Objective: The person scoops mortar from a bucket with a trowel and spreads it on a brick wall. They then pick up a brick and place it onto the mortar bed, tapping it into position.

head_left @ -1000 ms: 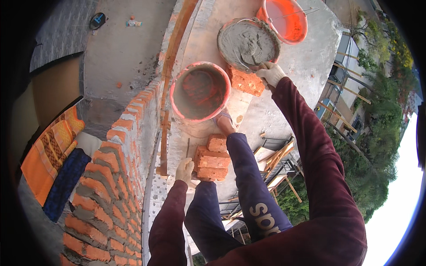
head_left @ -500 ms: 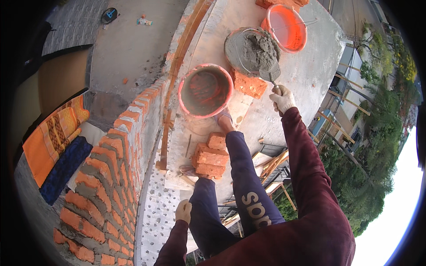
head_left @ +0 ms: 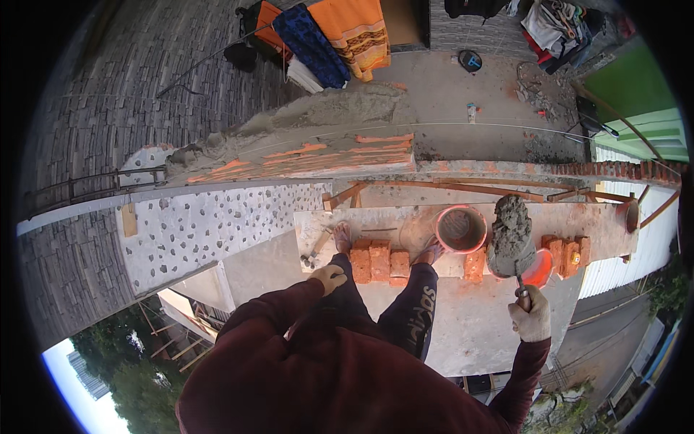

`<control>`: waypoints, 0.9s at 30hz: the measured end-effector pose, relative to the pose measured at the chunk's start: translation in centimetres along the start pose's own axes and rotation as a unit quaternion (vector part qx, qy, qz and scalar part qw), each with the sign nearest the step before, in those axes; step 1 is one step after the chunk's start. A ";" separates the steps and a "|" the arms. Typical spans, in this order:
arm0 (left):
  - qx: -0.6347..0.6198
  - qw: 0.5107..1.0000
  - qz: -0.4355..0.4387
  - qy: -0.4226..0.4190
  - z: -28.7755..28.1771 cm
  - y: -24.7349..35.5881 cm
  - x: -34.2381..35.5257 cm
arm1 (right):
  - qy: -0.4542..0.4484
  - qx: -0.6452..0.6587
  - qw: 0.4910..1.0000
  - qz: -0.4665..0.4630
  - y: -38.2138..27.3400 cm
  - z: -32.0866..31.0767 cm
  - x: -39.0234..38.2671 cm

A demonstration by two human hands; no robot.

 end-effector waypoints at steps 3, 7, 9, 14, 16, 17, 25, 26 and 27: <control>-0.131 0.991 0.002 -0.009 -1.2 -1.0 0.4 | -0.065 -0.115 0.987 -0.088 -13.8 1.8 -1.5; -0.230 0.970 0.022 0.071 -3.5 -4.6 -1.1 | -0.094 -0.279 0.888 -0.353 -29.2 8.0 -0.6; -0.245 0.963 0.032 0.103 -3.2 -8.7 -0.4 | -0.106 -0.355 0.846 -0.384 -35.8 12.3 -0.6; -0.298 0.939 -0.037 0.166 -2.5 -19.8 -2.2 | -0.114 -0.408 0.758 -0.496 -44.4 24.4 1.9; -0.321 0.924 -0.111 0.175 -2.5 -23.6 -4.6 | -0.072 -0.454 0.736 -0.498 -45.8 29.3 2.0; -0.354 0.908 -0.110 0.195 -2.1 -26.4 -4.8 | -0.045 -0.462 0.721 -0.514 -46.0 31.3 2.4; -0.384 0.893 -0.146 0.184 -3.4 -33.8 -6.2 | 0.094 -0.449 0.724 -0.515 -45.6 33.7 -1.8; -0.420 0.871 -0.138 0.213 -3.9 -34.5 -5.7 | 0.043 -0.457 0.740 -0.492 -45.8 32.8 -1.6; -0.413 0.877 -0.129 0.209 -5.0 -34.2 -4.9 | -0.005 -0.464 0.753 -0.466 -46.8 32.1 -2.0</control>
Point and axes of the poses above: each hand's wrist, its own x-axis towards the middle knuckle, its own z-axis out of the palm, y = z × x, the point moved 5 cm from there along x, towards the middle knuckle, and after that the axes turned 2 degrees about y, right-handed, at the moved point
